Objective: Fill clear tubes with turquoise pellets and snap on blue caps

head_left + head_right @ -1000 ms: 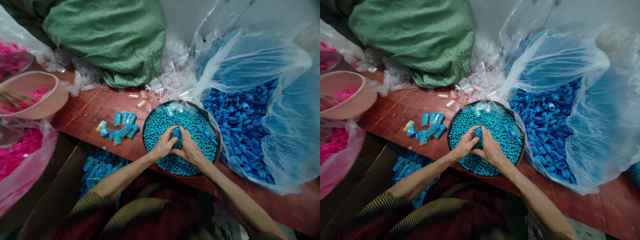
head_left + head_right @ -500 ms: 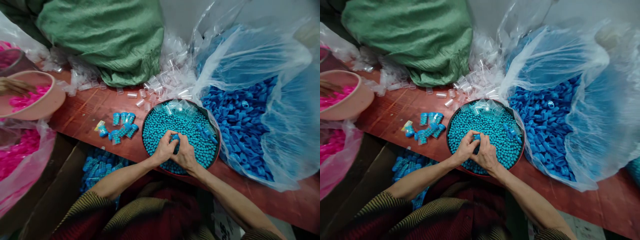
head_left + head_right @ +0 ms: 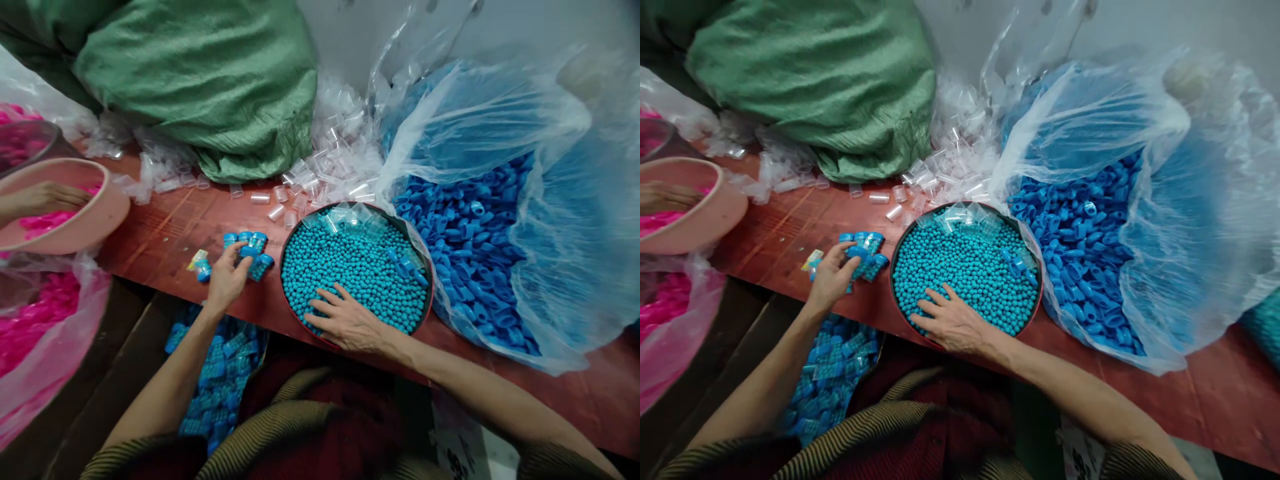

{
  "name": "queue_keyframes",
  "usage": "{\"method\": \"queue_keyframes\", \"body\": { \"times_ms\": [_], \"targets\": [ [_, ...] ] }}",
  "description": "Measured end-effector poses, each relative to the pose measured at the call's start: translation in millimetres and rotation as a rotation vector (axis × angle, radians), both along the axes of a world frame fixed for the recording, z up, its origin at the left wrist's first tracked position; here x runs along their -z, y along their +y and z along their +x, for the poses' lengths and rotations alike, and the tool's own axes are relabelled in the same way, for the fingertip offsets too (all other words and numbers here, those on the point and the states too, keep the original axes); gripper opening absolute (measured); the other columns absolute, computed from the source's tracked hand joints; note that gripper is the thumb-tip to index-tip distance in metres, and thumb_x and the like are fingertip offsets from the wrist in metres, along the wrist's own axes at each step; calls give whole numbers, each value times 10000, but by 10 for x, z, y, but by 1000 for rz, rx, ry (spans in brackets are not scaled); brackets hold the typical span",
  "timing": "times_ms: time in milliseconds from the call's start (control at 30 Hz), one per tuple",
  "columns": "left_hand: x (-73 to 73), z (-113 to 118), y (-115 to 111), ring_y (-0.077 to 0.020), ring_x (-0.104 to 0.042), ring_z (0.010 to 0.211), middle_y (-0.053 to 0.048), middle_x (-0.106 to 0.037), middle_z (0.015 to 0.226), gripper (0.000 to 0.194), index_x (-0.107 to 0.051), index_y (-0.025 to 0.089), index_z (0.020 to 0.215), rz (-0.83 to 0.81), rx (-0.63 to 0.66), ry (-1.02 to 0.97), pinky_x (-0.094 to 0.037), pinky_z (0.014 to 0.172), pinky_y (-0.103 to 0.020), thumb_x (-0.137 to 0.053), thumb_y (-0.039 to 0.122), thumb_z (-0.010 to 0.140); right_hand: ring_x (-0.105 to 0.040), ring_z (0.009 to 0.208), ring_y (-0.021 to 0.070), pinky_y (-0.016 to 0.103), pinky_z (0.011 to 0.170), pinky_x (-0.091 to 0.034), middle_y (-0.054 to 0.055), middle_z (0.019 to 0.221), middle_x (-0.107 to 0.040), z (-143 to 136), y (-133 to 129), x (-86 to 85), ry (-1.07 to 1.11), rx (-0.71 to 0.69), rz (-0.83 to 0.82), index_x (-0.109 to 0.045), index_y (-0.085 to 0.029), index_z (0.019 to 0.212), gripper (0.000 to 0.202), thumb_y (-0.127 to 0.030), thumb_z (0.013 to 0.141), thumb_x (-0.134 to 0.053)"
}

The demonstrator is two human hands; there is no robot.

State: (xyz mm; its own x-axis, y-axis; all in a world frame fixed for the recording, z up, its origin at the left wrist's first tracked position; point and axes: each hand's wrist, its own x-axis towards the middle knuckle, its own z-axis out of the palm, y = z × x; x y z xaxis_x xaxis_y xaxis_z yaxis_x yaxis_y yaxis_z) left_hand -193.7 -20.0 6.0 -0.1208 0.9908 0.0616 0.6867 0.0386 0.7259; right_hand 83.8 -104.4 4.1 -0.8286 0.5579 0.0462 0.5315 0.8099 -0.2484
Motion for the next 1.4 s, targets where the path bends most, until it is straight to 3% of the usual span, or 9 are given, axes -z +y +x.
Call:
{"method": "queue_keyframes", "body": {
  "times_ms": [133,267,467,700,800,1000,1100,1233,1400],
  "targets": [
    [191,-282,182,-174,-553,732,-31,-600,803,432,-567,142,1155,-6,-87,119,-462,732,-301,-463,339,784,-367,1279,299,574,1041,-263,105,1276,-530,-42,276,139,-40,-74,26,-551,-210,1194,351,-376,892,-483],
    [133,-239,217,-281,-546,1007,-154,-607,1055,446,-552,101,1180,127,-133,358,-419,910,-420,-456,304,796,-443,1177,289,557,996,-304,119,1110,-586,128,433,158,-137,183,98,-617,-171,985,237,-311,913,-441],
    [-44,447,397,-268,-546,1052,-161,-592,1159,391,-531,108,1207,202,144,406,-425,931,-405,-404,238,861,-528,1047,273,430,853,-408,140,1183,-567,455,590,-75,-213,521,107,-571,-212,1164,305,-324,894,-485],
    [112,1311,727,-344,-396,1277,-202,-479,1318,458,-476,116,1266,216,395,522,-343,1029,-521,-533,212,821,-603,903,278,345,691,-448,194,1063,-593,699,1151,-52,-304,1007,131,-450,-97,1293,415,-236,902,-432],
    [214,1513,704,-358,-301,1349,-208,-438,1368,427,-481,97,1265,224,512,508,-281,1081,-537,-487,186,847,-609,912,244,300,681,-454,153,1074,-590,734,1217,47,-225,952,73,-432,-134,1303,416,-238,900,-444],
    [229,1749,481,-231,-426,1277,-143,-474,1342,478,-428,157,1320,153,771,161,-346,1088,-436,-438,111,845,-609,949,232,295,742,-472,109,1076,-617,851,1006,-4,-8,836,56,-527,-172,1204,327,-204,898,-418],
    [181,1653,430,-237,-397,1297,-138,-459,1357,469,-418,155,1331,181,671,107,-319,1106,-442,-438,157,862,-621,946,243,332,764,-495,111,1059,-638,915,804,-54,162,854,74,-545,-168,1186,319,-246,901,-422],
    [234,1393,483,-320,-280,1364,-173,-403,1402,454,-451,108,1300,68,480,309,-266,1110,-517,-461,211,859,-645,909,209,341,793,-519,97,1074,-656,885,483,-22,378,731,-21,-510,-178,1240,354,-276,908,-437],
    [344,1386,395,-287,-363,1319,-166,-420,1387,421,-485,114,1264,-44,539,347,-318,1088,-482,-451,191,851,-656,915,197,341,795,-529,78,1060,-681,797,340,90,449,632,-245,-544,-195,1207,333,-246,885,-476]
  ]
}}
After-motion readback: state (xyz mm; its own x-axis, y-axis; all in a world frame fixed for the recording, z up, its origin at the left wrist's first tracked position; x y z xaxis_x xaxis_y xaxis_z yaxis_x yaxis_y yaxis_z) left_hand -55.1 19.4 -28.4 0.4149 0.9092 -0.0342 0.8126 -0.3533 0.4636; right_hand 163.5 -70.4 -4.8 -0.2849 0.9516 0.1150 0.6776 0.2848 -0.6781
